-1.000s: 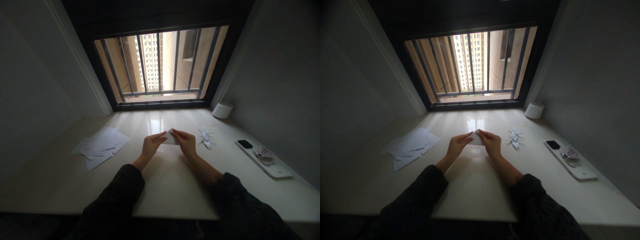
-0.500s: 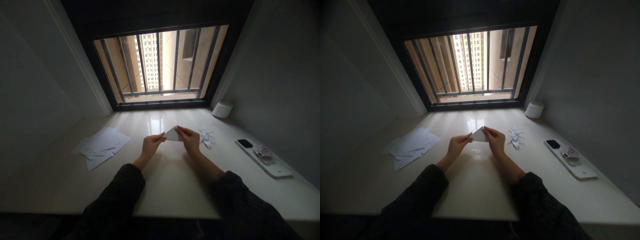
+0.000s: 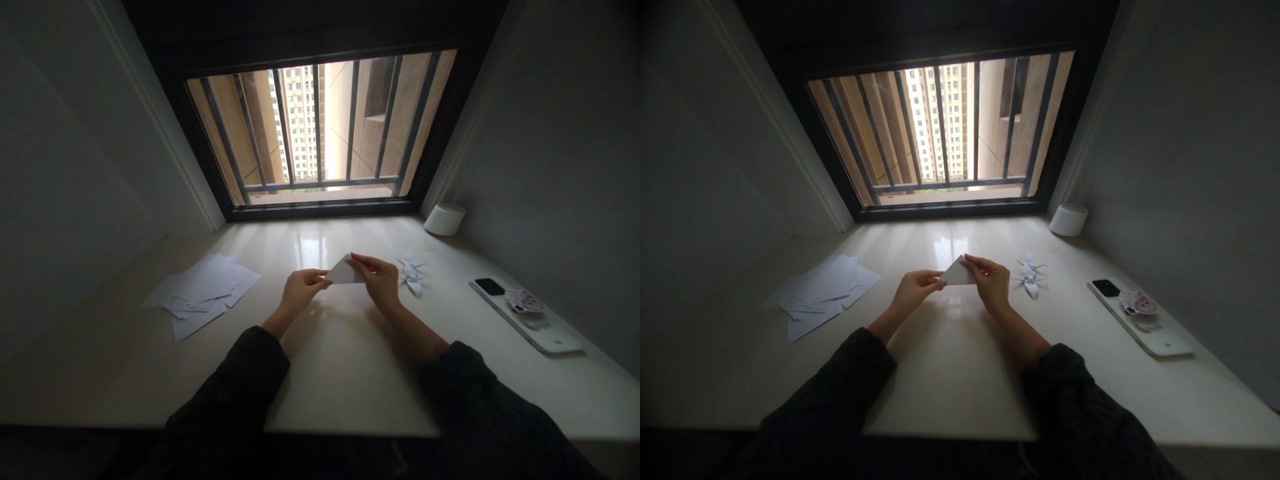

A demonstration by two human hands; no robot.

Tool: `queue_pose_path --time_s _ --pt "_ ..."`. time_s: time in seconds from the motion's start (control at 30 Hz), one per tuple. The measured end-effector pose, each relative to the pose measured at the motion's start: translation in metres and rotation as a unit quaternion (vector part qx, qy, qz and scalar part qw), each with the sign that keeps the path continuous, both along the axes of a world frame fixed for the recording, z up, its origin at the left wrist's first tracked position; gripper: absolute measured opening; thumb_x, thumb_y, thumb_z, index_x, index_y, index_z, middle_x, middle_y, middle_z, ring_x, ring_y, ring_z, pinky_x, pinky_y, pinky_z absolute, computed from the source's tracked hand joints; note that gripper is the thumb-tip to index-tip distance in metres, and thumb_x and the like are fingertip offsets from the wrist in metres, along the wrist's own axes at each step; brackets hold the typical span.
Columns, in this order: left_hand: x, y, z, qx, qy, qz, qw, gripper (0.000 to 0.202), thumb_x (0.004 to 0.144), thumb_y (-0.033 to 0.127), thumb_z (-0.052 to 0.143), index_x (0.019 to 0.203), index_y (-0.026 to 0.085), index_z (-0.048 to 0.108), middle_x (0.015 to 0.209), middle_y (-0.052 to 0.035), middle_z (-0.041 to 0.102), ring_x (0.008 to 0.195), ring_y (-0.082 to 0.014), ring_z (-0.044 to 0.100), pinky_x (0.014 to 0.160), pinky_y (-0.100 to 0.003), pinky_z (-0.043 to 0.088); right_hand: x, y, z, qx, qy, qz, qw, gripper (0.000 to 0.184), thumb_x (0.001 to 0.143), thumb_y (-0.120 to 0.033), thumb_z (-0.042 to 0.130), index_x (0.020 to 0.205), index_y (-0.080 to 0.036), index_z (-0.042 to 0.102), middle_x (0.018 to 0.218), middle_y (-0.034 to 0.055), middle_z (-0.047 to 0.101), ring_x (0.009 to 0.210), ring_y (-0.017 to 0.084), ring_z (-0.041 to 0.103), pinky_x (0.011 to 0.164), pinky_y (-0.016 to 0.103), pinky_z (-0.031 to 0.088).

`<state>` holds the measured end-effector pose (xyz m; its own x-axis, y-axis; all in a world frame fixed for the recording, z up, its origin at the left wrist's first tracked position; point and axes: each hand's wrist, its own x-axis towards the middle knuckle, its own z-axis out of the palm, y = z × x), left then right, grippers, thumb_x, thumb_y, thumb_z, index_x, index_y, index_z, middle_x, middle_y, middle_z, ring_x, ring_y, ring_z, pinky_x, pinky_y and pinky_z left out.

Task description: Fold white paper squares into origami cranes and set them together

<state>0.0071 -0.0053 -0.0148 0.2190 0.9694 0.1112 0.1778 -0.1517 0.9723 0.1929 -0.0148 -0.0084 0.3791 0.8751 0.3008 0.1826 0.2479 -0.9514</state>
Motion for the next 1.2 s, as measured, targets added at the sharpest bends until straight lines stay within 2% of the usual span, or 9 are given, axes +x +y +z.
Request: queue_pose_path --time_s 0.17,0.37,0.57,0.63,0.77,0.8,0.87,0.97,1.2 --pt "0.006 -0.004 0.003 -0.001 0.027 -0.053 0.998 0.035 0.069 0.043 0.069 0.089 0.014 0.073 0.069 -0.0038 0.068 0.064 -0.015 0.06 0.058 -0.024 0.042 -0.001 -0.004 0.003 0.015 -0.059 0.033 0.998 0.027 0.068 -0.045 0.072 0.086 -0.026 0.076 0.085 0.0028 0.075 0.07 0.021 0.065 0.063 0.031 0.048" --pt "0.011 -0.011 0.009 0.018 0.1 -0.024 0.995 0.04 0.07 0.053 0.062 0.069 0.014 0.071 0.054 0.0013 0.056 0.055 -0.013 0.051 0.05 -0.022 0.032 -0.009 -0.012 0.005 0.016 -0.094 0.093 0.991 0.023 0.071 -0.042 0.07 0.087 -0.026 0.076 0.085 0.0021 0.075 0.072 0.022 0.067 0.065 0.031 0.05" --pt "0.012 -0.012 0.008 0.007 0.104 -0.033 0.994 0.041 0.071 0.053 0.061 0.068 0.014 0.071 0.057 -0.0006 0.061 0.054 -0.0127 0.051 0.049 -0.022 0.031 -0.011 -0.013 0.004 0.022 -0.106 0.091 0.99 0.024 0.073 -0.043 0.068 0.087 -0.026 0.076 0.083 0.0038 0.075 0.074 0.023 0.067 0.065 0.033 0.051" --pt "0.012 -0.011 0.008 -0.004 0.078 -0.015 0.997 0.042 0.071 0.054 0.062 0.07 0.013 0.072 0.059 -0.0023 0.064 0.055 -0.0138 0.053 0.051 -0.022 0.033 -0.01 -0.011 0.005 0.044 -0.107 0.073 0.991 0.035 0.072 -0.044 0.069 0.101 -0.025 0.072 0.089 0.0054 0.074 0.076 0.022 0.066 0.069 0.034 0.051" --pt "0.013 -0.008 0.008 -0.037 -0.036 0.06 0.997 0.043 0.069 0.053 0.066 0.077 0.011 0.074 0.067 -0.0063 0.069 0.06 -0.0158 0.058 0.056 -0.024 0.039 -0.011 -0.006 0.002 0.048 -0.055 0.036 0.997 0.084 0.058 -0.047 0.078 0.133 -0.022 0.047 0.107 0.0101 0.067 0.082 0.022 0.063 0.072 0.036 0.051" --pt "0.013 -0.008 0.008 -0.044 -0.07 0.075 0.994 0.043 0.068 0.052 0.067 0.078 0.011 0.074 0.069 -0.0073 0.07 0.061 -0.0161 0.059 0.057 -0.024 0.04 -0.012 -0.005 0.0 0.02 -0.028 0.051 0.998 0.083 0.055 -0.049 0.079 0.129 -0.021 0.051 0.102 0.0097 0.068 0.078 0.021 0.063 0.068 0.035 0.051" --pt "0.015 -0.009 0.008 -0.051 -0.13 0.091 0.986 0.042 0.066 0.051 0.07 0.077 0.01 0.074 0.073 -0.0088 0.071 0.064 -0.0167 0.06 0.061 -0.026 0.043 -0.014 -0.002 -0.005 -0.052 0.009 0.12 0.991 0.058 0.057 -0.053 0.076 0.101 -0.016 0.066 0.083 0.0074 0.069 0.071 0.019 0.062 0.064 0.032 0.05" --pt "0.021 -0.013 0.009 -0.07 -0.185 0.101 0.975 0.042 0.064 0.049 0.073 0.081 0.011 0.074 0.074 -0.0082 0.071 0.065 -0.0166 0.061 0.063 -0.027 0.045 -0.018 -0.001 -0.01 -0.093 0.035 0.172 0.98 0.042 0.058 -0.056 0.073 0.07 -0.016 0.066 0.069 0.0044 0.066 0.065 0.017 0.059 0.061 0.029 0.047" --pt "0.027 -0.021 0.014 -0.129 -0.2 0.101 0.966 0.044 0.062 0.05 0.074 0.086 0.013 0.074 0.08 -0.0077 0.072 0.066 -0.0156 0.061 0.059 -0.026 0.044 -0.021 -0.004 -0.008 -0.095 0.067 0.188 0.975 0.043 0.057 -0.058 0.072 0.064 -0.017 0.064 0.062 0.0016 0.062 0.061 0.015 0.055 0.057 0.026 0.044"
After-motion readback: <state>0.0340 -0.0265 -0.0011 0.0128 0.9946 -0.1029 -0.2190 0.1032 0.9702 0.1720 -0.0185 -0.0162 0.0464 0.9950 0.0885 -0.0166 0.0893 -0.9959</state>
